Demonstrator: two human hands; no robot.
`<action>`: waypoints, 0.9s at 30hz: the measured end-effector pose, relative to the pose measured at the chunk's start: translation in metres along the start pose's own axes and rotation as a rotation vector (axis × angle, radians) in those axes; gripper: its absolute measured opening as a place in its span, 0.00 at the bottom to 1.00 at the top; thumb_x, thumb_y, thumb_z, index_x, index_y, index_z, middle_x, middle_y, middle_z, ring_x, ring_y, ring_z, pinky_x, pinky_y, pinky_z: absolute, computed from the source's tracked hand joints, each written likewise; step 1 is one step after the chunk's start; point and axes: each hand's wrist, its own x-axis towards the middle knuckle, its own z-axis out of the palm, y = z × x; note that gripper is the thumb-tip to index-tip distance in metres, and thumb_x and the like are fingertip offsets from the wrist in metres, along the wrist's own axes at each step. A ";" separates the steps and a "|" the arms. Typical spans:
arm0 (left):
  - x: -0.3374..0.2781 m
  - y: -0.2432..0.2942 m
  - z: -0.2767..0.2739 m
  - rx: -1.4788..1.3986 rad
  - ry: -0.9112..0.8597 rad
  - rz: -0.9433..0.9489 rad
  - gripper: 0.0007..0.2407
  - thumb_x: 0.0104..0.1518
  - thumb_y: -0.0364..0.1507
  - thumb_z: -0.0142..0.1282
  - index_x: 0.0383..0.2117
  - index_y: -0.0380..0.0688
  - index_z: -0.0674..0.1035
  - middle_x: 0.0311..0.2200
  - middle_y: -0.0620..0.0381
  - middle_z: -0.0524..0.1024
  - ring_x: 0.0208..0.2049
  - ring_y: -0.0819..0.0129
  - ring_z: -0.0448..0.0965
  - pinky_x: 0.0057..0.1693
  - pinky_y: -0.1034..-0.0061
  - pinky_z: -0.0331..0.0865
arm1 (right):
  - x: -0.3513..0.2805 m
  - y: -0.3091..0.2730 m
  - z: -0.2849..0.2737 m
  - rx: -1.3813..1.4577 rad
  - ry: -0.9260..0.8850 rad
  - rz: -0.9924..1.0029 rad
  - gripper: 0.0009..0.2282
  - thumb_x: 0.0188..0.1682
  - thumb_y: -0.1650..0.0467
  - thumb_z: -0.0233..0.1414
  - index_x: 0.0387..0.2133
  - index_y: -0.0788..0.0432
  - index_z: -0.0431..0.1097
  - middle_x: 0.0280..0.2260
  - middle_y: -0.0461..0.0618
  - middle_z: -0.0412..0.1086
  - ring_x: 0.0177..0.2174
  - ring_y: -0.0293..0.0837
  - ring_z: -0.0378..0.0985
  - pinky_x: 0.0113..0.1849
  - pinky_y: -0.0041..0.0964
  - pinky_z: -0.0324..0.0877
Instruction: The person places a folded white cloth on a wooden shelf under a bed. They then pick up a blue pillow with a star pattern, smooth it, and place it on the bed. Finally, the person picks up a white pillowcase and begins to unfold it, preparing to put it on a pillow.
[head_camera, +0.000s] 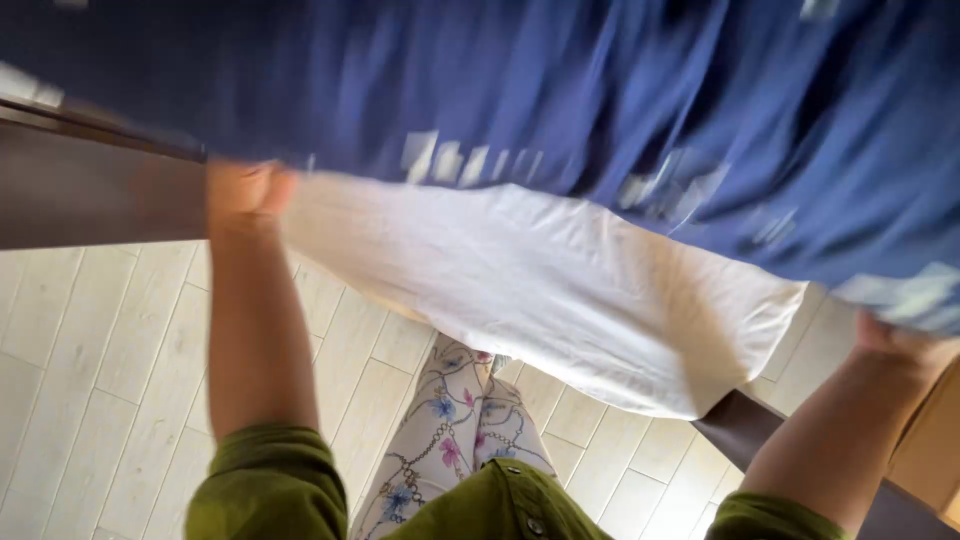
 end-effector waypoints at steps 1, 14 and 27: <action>-0.009 0.009 -0.002 -0.003 0.000 -0.001 0.16 0.62 0.17 0.60 0.57 0.36 0.79 0.50 0.50 0.80 0.51 0.58 0.80 0.61 0.62 0.73 | -0.008 0.044 -0.025 -0.155 -0.002 0.067 0.23 0.48 0.68 0.57 0.59 0.58 0.67 0.56 0.51 0.71 0.58 0.48 0.73 0.62 0.47 0.67; -0.095 -0.174 0.145 2.050 -0.084 0.455 0.22 0.63 0.39 0.51 0.63 0.48 0.68 0.68 0.44 0.58 0.69 0.43 0.53 0.65 0.30 0.42 | -0.031 0.111 0.227 -1.291 0.084 -0.157 0.23 0.56 0.64 0.55 0.65 0.48 0.65 0.68 0.52 0.56 0.68 0.56 0.51 0.65 0.58 0.45; -0.050 -0.141 0.028 2.284 -0.071 -0.198 0.27 0.67 0.55 0.21 0.73 0.74 0.44 0.76 0.70 0.37 0.77 0.56 0.34 0.73 0.37 0.26 | -0.004 0.155 0.221 -1.534 0.234 0.298 0.37 0.56 0.44 0.43 0.75 0.39 0.39 0.75 0.51 0.33 0.72 0.61 0.32 0.67 0.63 0.29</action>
